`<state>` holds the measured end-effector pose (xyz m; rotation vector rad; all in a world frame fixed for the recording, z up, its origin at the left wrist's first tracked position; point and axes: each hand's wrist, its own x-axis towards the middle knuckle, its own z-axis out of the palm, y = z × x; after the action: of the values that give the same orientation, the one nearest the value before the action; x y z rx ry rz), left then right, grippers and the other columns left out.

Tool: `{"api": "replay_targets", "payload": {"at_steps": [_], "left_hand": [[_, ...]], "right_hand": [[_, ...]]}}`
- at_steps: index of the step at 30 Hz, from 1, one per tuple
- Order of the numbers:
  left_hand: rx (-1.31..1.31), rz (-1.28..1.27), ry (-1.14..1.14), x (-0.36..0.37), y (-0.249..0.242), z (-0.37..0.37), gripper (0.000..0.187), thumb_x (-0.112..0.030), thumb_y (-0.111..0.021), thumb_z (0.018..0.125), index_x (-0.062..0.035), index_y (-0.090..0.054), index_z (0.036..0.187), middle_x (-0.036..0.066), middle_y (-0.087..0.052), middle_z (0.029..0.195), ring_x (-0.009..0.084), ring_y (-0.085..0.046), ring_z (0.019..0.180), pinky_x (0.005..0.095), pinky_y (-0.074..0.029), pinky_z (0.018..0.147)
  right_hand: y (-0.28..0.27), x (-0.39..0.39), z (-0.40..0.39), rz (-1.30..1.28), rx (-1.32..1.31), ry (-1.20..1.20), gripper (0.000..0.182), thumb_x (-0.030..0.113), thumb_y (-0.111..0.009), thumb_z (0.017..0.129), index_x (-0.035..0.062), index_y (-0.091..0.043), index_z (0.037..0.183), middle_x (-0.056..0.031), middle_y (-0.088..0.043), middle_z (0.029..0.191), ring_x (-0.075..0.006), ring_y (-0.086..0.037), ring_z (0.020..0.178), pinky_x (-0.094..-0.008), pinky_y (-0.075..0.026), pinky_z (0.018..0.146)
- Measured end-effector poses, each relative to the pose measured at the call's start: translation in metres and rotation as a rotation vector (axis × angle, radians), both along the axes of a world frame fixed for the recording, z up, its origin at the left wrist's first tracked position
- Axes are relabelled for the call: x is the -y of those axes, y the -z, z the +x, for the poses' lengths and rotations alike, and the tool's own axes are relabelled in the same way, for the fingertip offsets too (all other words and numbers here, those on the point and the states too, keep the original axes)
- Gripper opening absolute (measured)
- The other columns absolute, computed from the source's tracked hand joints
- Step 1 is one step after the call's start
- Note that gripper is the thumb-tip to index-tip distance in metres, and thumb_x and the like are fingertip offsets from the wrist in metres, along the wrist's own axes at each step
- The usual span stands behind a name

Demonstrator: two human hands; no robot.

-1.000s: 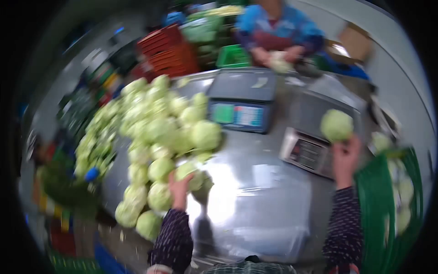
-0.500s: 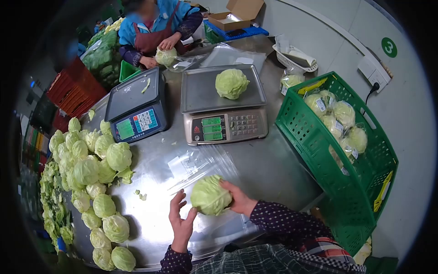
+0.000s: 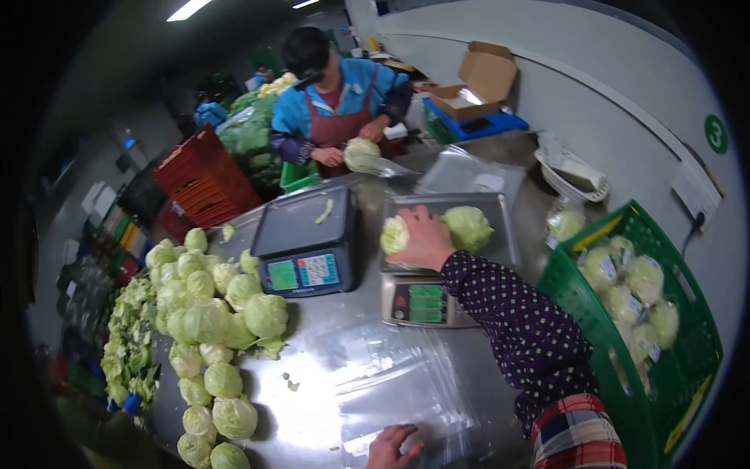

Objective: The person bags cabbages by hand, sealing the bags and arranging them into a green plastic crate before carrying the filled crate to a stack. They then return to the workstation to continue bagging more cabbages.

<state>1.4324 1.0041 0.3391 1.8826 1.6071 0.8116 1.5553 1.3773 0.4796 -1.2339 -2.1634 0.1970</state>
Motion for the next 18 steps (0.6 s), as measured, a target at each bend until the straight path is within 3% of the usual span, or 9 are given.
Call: {"api": "replay_targets", "payload": {"at_steps": [2,4,6,9,11,12,15,16,18], "left_hand": [[-0.039,-0.015,-0.041,0.008,0.003,-0.003,0.04,-0.036,-0.067,0.081,-0.009,-0.062,0.11,0.01,-0.062,0.108,0.0291,-0.059,0.099,0.0389,-0.049,0.083],[0.052,-0.09,-0.141,0.018,0.01,-0.006,0.036,-0.022,-0.07,0.075,-0.007,-0.066,0.108,0.019,-0.062,0.106,0.0274,-0.06,0.094,0.0389,-0.04,0.097],[-0.098,-0.061,-0.047,0.026,0.018,-0.025,0.04,-0.034,-0.068,0.08,-0.0085,-0.062,0.11,0.011,-0.061,0.111,0.0292,-0.058,0.101,0.0389,-0.049,0.084],[-0.193,0.062,-0.067,0.031,0.001,-0.025,0.044,-0.032,-0.068,0.079,-0.0069,-0.059,0.114,0.014,-0.056,0.121,0.0328,-0.053,0.111,0.0417,-0.046,0.09],[-0.202,0.066,0.003,0.037,0.007,-0.018,0.045,-0.031,-0.068,0.079,-0.0061,-0.058,0.116,0.015,-0.054,0.124,0.0341,-0.051,0.114,0.0425,-0.044,0.092],[-0.236,0.078,0.049,0.037,0.012,-0.015,0.047,-0.031,-0.068,0.08,-0.0054,-0.056,0.118,0.017,-0.051,0.127,0.0354,-0.049,0.118,0.0434,-0.043,0.094],[-0.244,0.099,0.171,0.035,0.013,-0.005,0.048,-0.024,-0.068,0.077,-0.0027,-0.056,0.118,0.018,-0.052,0.126,0.0349,-0.051,0.115,0.0412,-0.044,0.093],[-0.28,0.146,0.232,0.035,0.014,-0.004,0.046,-0.021,-0.069,0.076,-0.0023,-0.057,0.117,0.017,-0.056,0.121,0.0325,-0.055,0.109,0.038,-0.047,0.09],[-0.285,0.076,0.285,0.04,0.041,-0.006,0.048,-0.018,-0.066,0.075,-0.0011,-0.055,0.119,0.018,-0.051,0.127,0.0328,-0.052,0.114,0.0384,-0.046,0.094]], "right_hand": [[0.0,-0.008,-0.012,-0.078,0.428,0.025,0.086,0.052,-0.079,0.056,0.0118,-0.049,0.127,-0.0155,-0.046,0.126,-0.0319,-0.053,0.106,-0.0454,-0.042,0.09],[-0.002,-0.014,-0.011,0.068,0.453,-0.146,0.089,0.051,-0.079,0.055,0.0138,-0.047,0.13,-0.0156,-0.047,0.125,-0.0348,-0.048,0.114,-0.0491,-0.034,0.097],[0.001,-0.042,0.007,0.203,0.106,-0.152,0.089,0.052,-0.078,0.056,0.0138,-0.047,0.131,-0.0172,-0.046,0.128,-0.0369,-0.043,0.12,-0.0489,-0.026,0.102],[-0.005,-0.041,0.064,0.251,0.223,0.228,0.085,0.053,-0.077,0.06,0.0128,-0.049,0.13,-0.0204,-0.045,0.131,-0.0363,-0.045,0.119,-0.0476,-0.031,0.102],[0.017,-0.052,0.098,-0.24,0.197,0.19,0.078,0.047,-0.078,0.065,0.0077,-0.051,0.126,-0.0198,-0.052,0.124,-0.0312,-0.053,0.112,-0.0434,-0.04,0.097],[0.025,-0.058,0.11,-0.231,0.198,0.197,0.078,0.047,-0.078,0.065,0.0077,-0.051,0.126,-0.0198,-0.052,0.124,-0.0312,-0.053,0.112,-0.0434,-0.04,0.097],[0.039,-0.04,0.13,-0.383,-0.523,0.112,0.062,0.027,-0.079,0.072,-0.0013,-0.051,0.119,-0.0111,-0.061,0.107,-0.02,-0.062,0.094,-0.0307,-0.05,0.083],[0.035,-0.017,0.133,-0.393,-0.533,0.122,0.062,0.027,-0.079,0.072,-0.0013,-0.051,0.119,-0.0111,-0.061,0.107,-0.02,-0.062,0.094,-0.0307,-0.05,0.083],[0.036,0.04,0.144,-0.521,-1.151,-0.042,0.05,0.02,-0.072,0.08,-0.0006,-0.05,0.12,-0.0122,-0.061,0.108,-0.0212,-0.063,0.095,-0.0302,-0.051,0.084]]}}
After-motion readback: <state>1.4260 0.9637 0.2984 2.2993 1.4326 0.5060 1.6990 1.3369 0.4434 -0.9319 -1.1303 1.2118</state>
